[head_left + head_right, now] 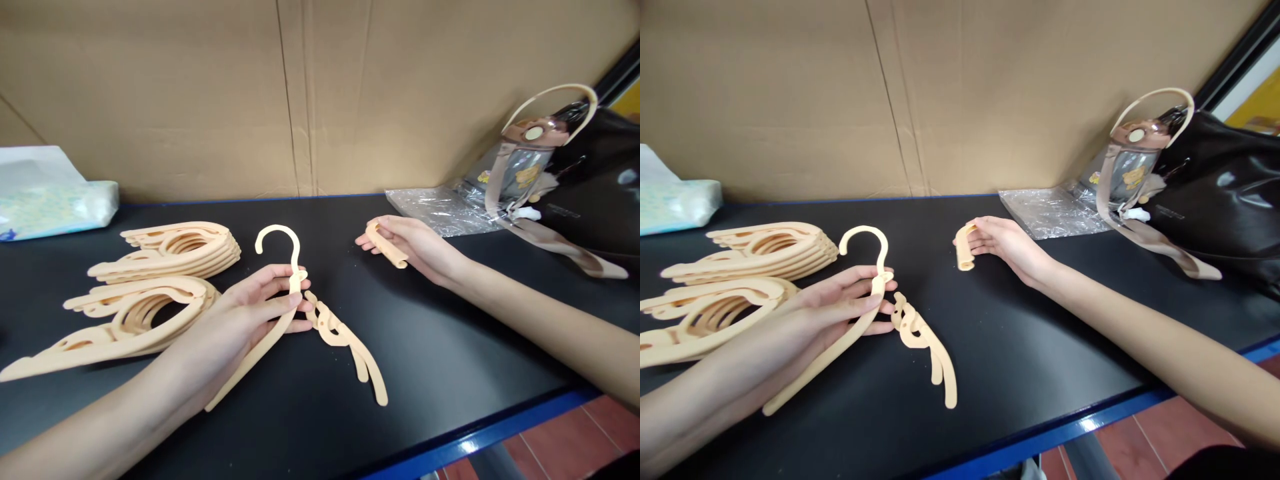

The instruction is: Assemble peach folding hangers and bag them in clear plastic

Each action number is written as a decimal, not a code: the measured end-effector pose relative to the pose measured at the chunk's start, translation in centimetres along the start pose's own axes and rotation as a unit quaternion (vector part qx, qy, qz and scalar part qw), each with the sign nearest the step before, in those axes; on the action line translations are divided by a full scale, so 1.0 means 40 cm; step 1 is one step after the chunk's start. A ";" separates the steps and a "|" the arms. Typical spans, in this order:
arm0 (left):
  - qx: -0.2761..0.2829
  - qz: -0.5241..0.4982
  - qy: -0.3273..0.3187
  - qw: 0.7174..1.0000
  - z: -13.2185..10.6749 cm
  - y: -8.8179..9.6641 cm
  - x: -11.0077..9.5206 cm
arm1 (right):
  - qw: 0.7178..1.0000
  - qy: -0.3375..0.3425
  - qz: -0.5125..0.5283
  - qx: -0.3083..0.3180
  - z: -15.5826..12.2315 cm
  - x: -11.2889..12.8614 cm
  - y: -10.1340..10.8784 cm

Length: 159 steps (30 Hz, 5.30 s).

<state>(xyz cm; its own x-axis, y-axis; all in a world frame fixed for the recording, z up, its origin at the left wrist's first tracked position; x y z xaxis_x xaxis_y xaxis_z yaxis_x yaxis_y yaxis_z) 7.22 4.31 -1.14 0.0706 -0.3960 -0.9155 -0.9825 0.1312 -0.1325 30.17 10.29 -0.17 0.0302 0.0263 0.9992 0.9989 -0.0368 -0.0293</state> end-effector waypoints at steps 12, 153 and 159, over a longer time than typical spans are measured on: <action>0.010 0.015 0.015 1.000 -0.003 -0.006 0.005 | 0.993 -0.047 -0.072 0.075 -0.059 0.023 -0.056; 0.081 0.423 -0.511 0.744 -0.107 -0.084 -0.072 | 0.757 0.478 -0.385 0.225 -0.234 0.111 -0.186; 0.015 0.285 -0.290 0.913 -0.047 -0.040 -0.072 | 0.781 0.431 -0.366 0.265 -0.256 0.090 -0.205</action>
<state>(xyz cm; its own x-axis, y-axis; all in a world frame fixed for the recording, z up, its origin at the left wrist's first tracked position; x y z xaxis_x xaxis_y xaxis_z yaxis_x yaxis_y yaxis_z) 8.28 3.52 2.42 -0.3638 0.2920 -0.8845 -0.8833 0.1933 0.4271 21.73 0.47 3.93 -0.3632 -0.8438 0.3951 0.6196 0.0980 0.7788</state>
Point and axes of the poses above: each hand's wrist, its own z-axis towards the middle knuckle, its own y-axis out of the back of the hand, x = y × z, the point moved 8 cm from there along z, towards the middle knuckle, and after that the axes turned 10 degrees about -x, right-handed, at the moved point
